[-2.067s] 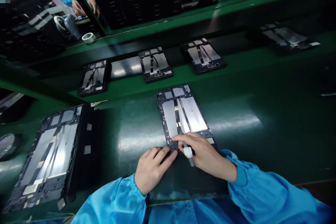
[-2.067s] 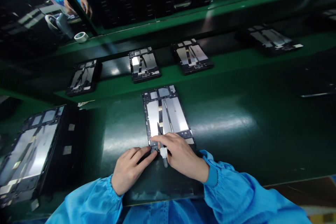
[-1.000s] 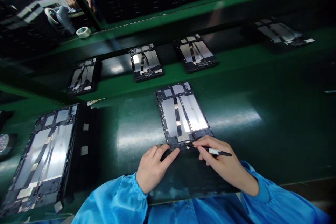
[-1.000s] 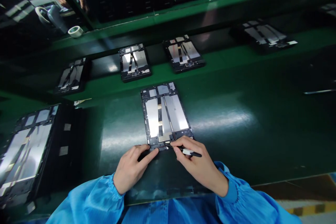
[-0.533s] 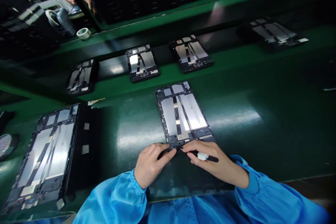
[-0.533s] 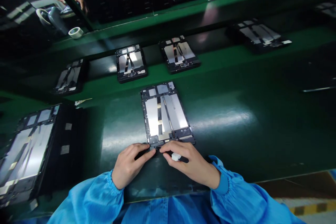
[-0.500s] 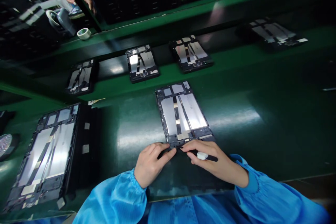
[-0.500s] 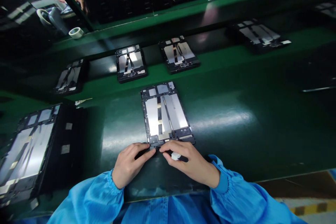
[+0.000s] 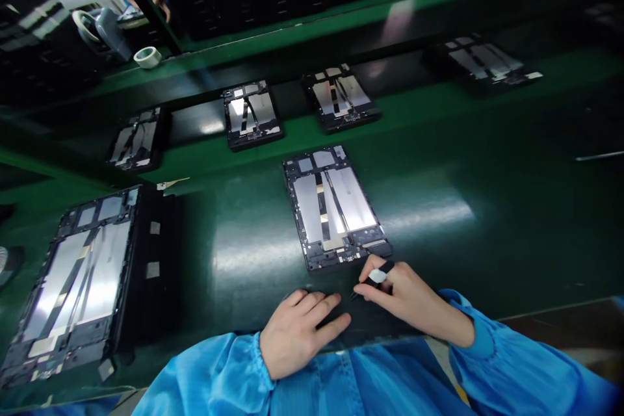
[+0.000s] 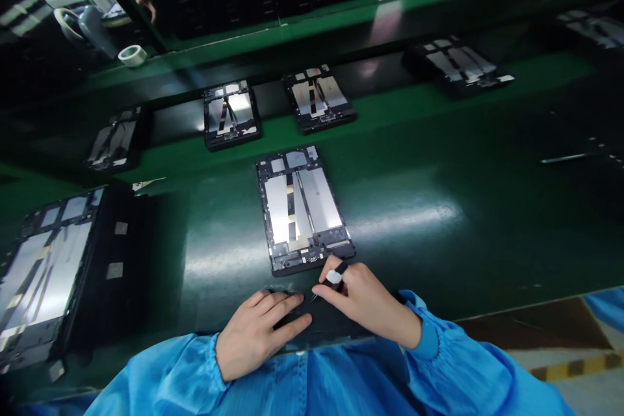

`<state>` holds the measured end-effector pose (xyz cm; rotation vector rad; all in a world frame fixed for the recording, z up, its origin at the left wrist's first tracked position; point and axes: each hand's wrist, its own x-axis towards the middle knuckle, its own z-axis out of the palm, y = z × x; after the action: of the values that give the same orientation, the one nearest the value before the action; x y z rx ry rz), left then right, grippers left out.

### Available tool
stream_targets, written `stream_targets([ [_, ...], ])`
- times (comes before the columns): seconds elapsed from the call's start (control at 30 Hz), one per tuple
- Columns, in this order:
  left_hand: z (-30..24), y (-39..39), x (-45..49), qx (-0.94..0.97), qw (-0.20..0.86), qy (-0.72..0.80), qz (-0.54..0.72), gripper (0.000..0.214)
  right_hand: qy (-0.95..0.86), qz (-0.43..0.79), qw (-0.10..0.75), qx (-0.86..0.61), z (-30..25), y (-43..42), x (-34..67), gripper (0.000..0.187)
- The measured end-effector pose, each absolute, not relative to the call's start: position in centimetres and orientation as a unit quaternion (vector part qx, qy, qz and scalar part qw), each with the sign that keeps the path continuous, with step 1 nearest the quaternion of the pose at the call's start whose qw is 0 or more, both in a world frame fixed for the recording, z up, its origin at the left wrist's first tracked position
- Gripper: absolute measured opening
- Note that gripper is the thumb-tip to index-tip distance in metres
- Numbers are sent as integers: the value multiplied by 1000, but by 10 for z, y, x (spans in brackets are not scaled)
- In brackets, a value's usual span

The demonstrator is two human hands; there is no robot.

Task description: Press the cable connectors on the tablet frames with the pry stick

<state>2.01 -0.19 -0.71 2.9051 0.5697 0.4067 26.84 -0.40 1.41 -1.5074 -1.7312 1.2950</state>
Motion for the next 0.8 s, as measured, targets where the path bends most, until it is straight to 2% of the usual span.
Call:
stream_targets([
  [0.2, -6, -1, 21, 966, 86, 201, 139, 30, -650, 480, 240, -537, 10, -5, 262, 16],
  [0.33, -4, -3, 22, 958, 98, 212, 169, 28, -565, 557, 313, -522, 16, -1, 267, 26],
  [0.43, 0, 4, 17, 945, 105, 234, 204, 27, -536, 557, 362, -520, 29, 19, 267, 29],
  [0.6, 1, 26, 6, 918, 56, 317, 232, 21, -541, 615, 294, -492, 38, 67, 252, 26],
  [0.8, -7, 34, 3, 912, 34, 316, 259, 17, -541, 650, 228, -482, 27, 90, 239, 30],
])
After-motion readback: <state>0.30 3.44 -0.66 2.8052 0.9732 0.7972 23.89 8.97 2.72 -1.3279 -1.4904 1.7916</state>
